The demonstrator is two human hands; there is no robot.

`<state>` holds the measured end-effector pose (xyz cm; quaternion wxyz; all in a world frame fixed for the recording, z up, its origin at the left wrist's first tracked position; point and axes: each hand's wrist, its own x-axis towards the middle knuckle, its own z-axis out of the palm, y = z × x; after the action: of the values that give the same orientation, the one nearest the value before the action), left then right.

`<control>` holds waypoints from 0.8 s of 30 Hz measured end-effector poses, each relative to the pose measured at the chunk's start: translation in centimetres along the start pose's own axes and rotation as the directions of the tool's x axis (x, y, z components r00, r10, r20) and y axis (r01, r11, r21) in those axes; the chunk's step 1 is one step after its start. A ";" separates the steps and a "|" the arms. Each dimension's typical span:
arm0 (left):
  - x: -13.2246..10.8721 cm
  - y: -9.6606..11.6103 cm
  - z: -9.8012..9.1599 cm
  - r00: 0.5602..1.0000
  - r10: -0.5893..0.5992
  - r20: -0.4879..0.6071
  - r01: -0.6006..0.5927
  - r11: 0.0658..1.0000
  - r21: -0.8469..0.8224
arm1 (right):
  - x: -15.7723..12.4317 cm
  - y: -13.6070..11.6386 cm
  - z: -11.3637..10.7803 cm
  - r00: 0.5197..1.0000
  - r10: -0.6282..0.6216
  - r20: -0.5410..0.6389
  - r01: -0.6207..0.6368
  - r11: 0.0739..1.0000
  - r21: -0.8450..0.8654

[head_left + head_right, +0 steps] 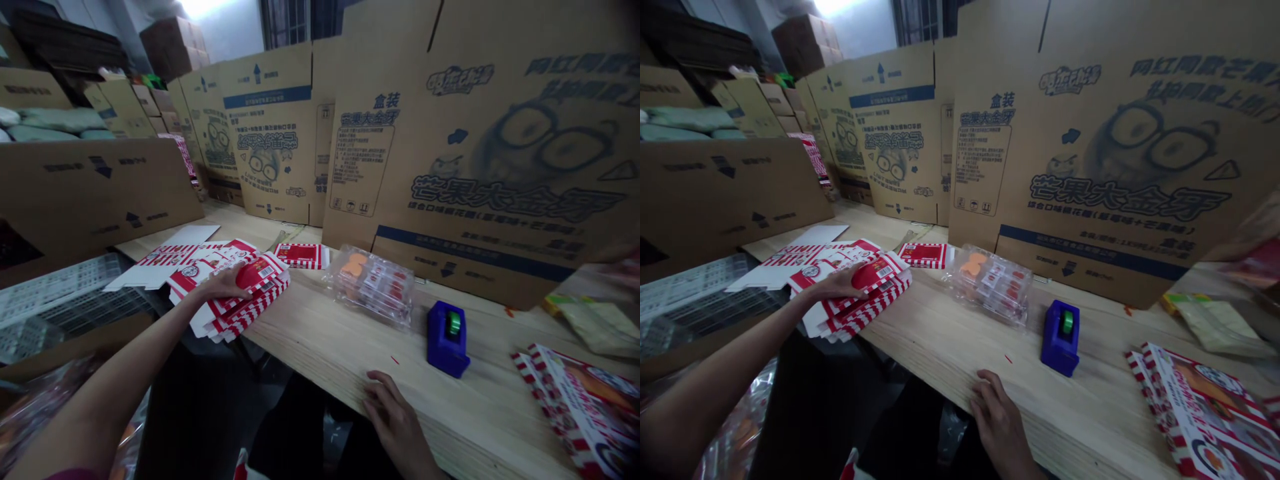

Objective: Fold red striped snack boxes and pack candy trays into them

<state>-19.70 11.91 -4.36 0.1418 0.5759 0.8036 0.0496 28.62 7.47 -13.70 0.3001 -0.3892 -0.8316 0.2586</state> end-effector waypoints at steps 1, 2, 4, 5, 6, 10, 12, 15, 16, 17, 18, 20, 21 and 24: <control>-0.3 0.1 -0.5 0.999 -0.027 -0.038 0.028 0.999 0.037 | 0.0 0.0 0.0 1.000 0.011 0.000 -0.011 1.000 0.018; -0.7 0.3 -1.2 0.995 -0.050 -0.083 0.056 0.996 0.073 | 0.1 0.0 0.0 1.000 0.023 0.000 -0.023 0.999 0.038; -2.2 1.1 -2.7 0.982 -0.058 -0.178 0.075 0.993 0.092 | 0.5 -0.5 0.0 0.999 0.049 -0.007 -0.048 0.995 0.088; -3.4 1.9 -3.4 0.975 -0.037 -0.218 0.054 0.996 0.070 | 1.0 -0.9 0.1 0.998 0.065 -0.014 -0.062 0.990 0.126; -4.7 2.9 -3.8 0.969 0.001 -0.247 0.006 1.000 0.026 | 1.6 -1.5 0.2 0.995 0.093 -0.020 -0.088 0.980 0.180; -10.8 8.9 -2.5 0.929 0.222 -0.297 -0.270 0.954 -0.132 | 4.7 -5.3 0.9 0.969 0.242 0.055 -0.225 0.765 0.604; -13.2 11.9 0.2 0.899 0.329 -0.288 -0.396 0.892 -0.217 | 5.9 -7.3 1.2 0.970 0.213 0.117 -0.222 0.580 0.784; -15.3 15.1 5.0 0.851 0.427 -0.305 -0.514 0.794 -0.323 | 6.4 -9.4 1.1 0.966 0.195 0.169 -0.238 0.421 0.875; -15.6 15.9 6.5 0.842 0.434 -0.319 -0.531 0.771 -0.352 | 6.2 -9.8 1.0 0.959 0.223 0.172 -0.250 0.392 0.885; -15.7 16.5 7.7 0.840 0.429 -0.331 -0.535 0.753 -0.382 | 5.9 -10.0 0.7 0.951 0.262 0.165 -0.256 0.369 0.893; -15.8 17.0 8.7 0.845 0.414 -0.339 -0.529 0.741 -0.414 | 5.5 -9.9 0.5 0.942 0.303 0.146 -0.254 0.357 0.899; -15.7 17.8 9.9 0.868 0.376 -0.324 -0.494 0.716 -0.492 | 4.7 -9.3 -0.1 0.929 0.355 0.108 -0.248 0.378 0.892; -15.6 18.1 10.2 0.885 0.357 -0.300 -0.466 0.697 -0.545 | 4.2 -8.8 -0.3 0.925 0.367 0.096 -0.253 0.408 0.877; -15.2 18.5 10.5 0.932 0.286 -0.224 -0.358 0.623 -0.696 | 3.3 -7.1 -0.8 0.919 0.385 0.085 -0.279 0.482 0.831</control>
<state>4.69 2.88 -7.26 0.3098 0.6035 0.6067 0.4143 24.04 6.30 -7.46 0.4380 -0.3681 -0.5005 0.6497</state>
